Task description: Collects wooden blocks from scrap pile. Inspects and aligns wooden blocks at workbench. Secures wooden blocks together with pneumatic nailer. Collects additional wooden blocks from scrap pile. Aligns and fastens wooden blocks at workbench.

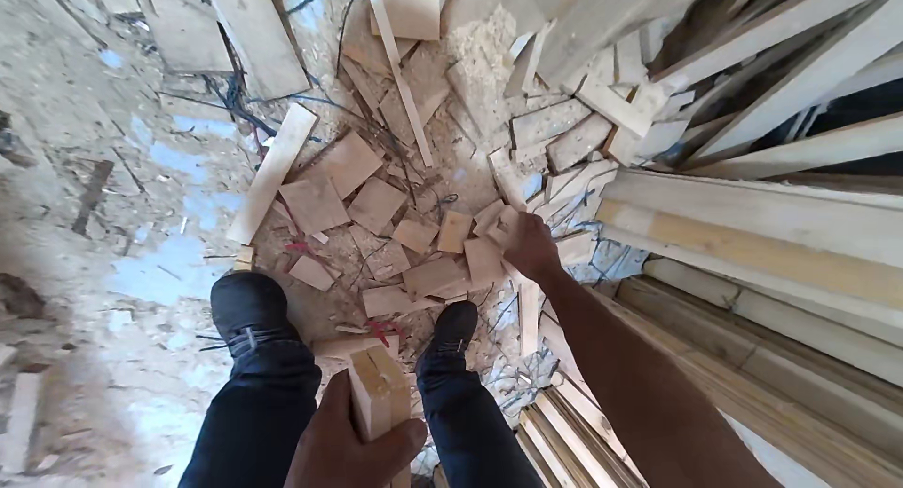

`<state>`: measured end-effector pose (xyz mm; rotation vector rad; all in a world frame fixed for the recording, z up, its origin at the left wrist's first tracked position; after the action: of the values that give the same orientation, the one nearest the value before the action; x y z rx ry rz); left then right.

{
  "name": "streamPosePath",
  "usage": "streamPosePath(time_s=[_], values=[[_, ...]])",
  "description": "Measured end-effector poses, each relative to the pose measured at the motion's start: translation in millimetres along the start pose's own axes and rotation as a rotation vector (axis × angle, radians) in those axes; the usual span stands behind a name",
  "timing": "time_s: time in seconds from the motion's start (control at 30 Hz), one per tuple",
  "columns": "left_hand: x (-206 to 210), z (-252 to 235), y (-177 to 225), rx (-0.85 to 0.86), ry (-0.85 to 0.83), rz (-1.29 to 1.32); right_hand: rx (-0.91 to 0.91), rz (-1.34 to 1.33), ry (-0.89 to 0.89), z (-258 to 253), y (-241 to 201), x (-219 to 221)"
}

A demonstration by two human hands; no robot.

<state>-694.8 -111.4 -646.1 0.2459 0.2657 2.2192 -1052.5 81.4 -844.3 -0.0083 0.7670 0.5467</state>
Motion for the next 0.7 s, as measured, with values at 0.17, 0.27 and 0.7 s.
streamPosePath(time_s=[0.17,0.27,0.7], values=[[-1,-2,0,0.008,0.02,-0.007,-0.055,0.019,-0.003,-5,-14,11],[1,-4,0,0.001,0.016,-0.007,-0.031,0.045,0.02,-4,-19,15],[-4,-11,6,0.034,-0.015,0.071,0.042,0.07,0.012,-10,-42,9]])
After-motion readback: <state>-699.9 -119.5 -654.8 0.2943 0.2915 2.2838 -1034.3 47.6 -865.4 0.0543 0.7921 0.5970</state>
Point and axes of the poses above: each hand's wrist, its own z-axis away from the middle knuckle, its own x-axis out of the palm, y = z × x, the point moved 5 cm from there along -z, towards the middle knuckle, and after that the axes turned 6 degrees about x, right-handed, at the moved point
